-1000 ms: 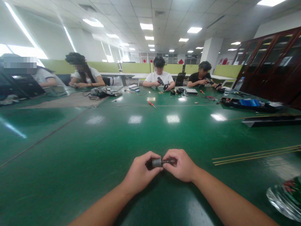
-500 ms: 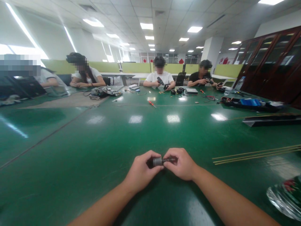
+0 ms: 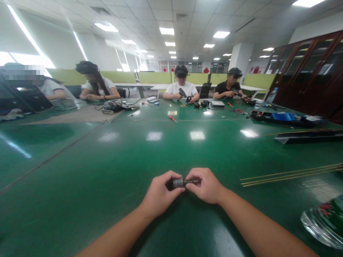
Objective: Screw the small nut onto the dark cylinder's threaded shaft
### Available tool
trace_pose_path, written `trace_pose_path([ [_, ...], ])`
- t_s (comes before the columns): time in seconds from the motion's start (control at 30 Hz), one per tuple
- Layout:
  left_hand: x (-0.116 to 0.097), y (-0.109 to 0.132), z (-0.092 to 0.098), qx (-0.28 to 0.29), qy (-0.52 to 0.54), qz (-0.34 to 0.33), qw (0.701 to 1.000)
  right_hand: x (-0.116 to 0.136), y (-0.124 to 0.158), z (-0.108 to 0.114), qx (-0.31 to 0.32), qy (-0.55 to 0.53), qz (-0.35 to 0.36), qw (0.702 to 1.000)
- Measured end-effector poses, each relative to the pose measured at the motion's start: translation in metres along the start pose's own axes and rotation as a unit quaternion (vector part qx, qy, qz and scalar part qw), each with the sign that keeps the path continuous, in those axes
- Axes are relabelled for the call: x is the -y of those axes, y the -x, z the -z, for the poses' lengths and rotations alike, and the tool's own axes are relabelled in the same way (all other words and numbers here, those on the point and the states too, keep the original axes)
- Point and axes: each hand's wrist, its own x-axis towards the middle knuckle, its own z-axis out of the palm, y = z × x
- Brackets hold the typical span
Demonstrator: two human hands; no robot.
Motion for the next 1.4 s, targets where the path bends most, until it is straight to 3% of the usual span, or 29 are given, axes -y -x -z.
trace_pose_path([
  [1.4,0.0013,0.0001,-0.001,-0.006,0.009,0.014,1.0,-0.0029,0.0018,-0.0012,-0.013,0.006,-0.015,1.0],
])
